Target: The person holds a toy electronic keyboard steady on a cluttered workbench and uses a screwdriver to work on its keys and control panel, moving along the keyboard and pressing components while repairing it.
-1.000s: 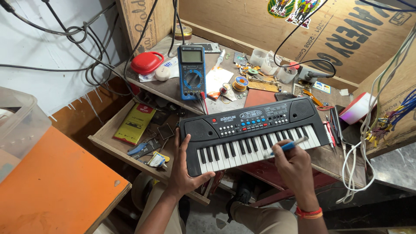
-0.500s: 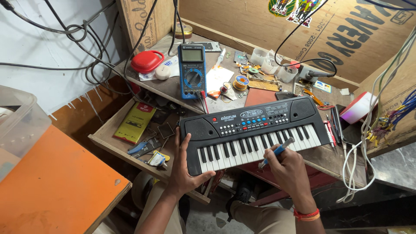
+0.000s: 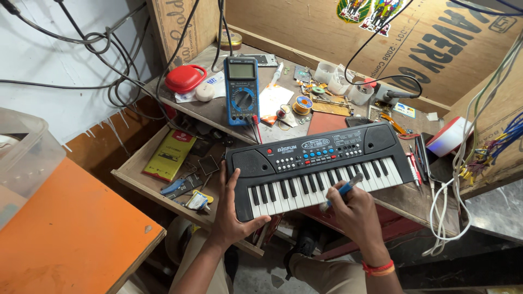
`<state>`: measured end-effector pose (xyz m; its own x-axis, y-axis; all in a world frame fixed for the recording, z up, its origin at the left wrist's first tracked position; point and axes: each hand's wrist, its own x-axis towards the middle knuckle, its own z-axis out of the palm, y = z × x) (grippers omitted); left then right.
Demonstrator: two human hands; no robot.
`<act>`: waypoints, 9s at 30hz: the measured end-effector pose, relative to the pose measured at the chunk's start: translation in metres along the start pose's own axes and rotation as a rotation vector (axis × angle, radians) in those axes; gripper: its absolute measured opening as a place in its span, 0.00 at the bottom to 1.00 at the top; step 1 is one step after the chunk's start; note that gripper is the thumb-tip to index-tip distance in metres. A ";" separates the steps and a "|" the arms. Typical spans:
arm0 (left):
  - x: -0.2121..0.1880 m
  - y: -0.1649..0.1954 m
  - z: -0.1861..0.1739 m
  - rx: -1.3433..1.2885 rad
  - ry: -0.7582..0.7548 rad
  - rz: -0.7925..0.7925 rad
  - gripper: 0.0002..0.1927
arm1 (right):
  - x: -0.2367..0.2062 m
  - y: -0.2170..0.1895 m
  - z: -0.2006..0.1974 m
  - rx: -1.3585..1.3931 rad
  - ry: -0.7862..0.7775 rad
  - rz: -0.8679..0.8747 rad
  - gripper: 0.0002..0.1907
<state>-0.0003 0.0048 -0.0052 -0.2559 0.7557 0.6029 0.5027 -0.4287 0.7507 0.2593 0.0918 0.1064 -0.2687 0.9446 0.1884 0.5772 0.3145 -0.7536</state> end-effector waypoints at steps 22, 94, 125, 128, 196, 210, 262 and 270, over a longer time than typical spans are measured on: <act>-0.001 -0.002 0.000 -0.012 0.000 0.004 0.66 | 0.014 -0.003 0.015 0.051 0.087 -0.109 0.13; -0.001 -0.003 0.002 0.012 -0.001 -0.001 0.66 | 0.003 0.001 -0.009 0.131 0.084 -0.023 0.18; -0.001 -0.002 0.002 0.008 0.004 -0.002 0.66 | -0.017 -0.006 0.012 0.245 0.045 -0.197 0.18; -0.002 -0.002 0.001 0.001 0.000 -0.009 0.66 | -0.017 -0.006 0.016 0.308 0.116 -0.158 0.14; -0.001 -0.001 0.002 -0.037 0.001 -0.015 0.64 | 0.003 -0.016 0.039 0.353 -0.033 -0.151 0.12; -0.001 0.000 0.002 0.010 0.022 0.018 0.65 | -0.009 -0.026 0.034 0.346 -0.049 -0.133 0.13; -0.002 -0.003 0.004 -0.020 0.011 0.006 0.65 | 0.004 -0.036 0.042 0.103 -0.133 -0.176 0.19; -0.004 -0.005 0.005 -0.027 0.000 -0.021 0.65 | 0.001 -0.029 0.060 0.314 -0.217 -0.107 0.12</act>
<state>0.0020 0.0065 -0.0126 -0.2660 0.7647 0.5869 0.4744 -0.4262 0.7703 0.1960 0.0780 0.0906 -0.4903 0.8559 0.1642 0.2823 0.3342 -0.8992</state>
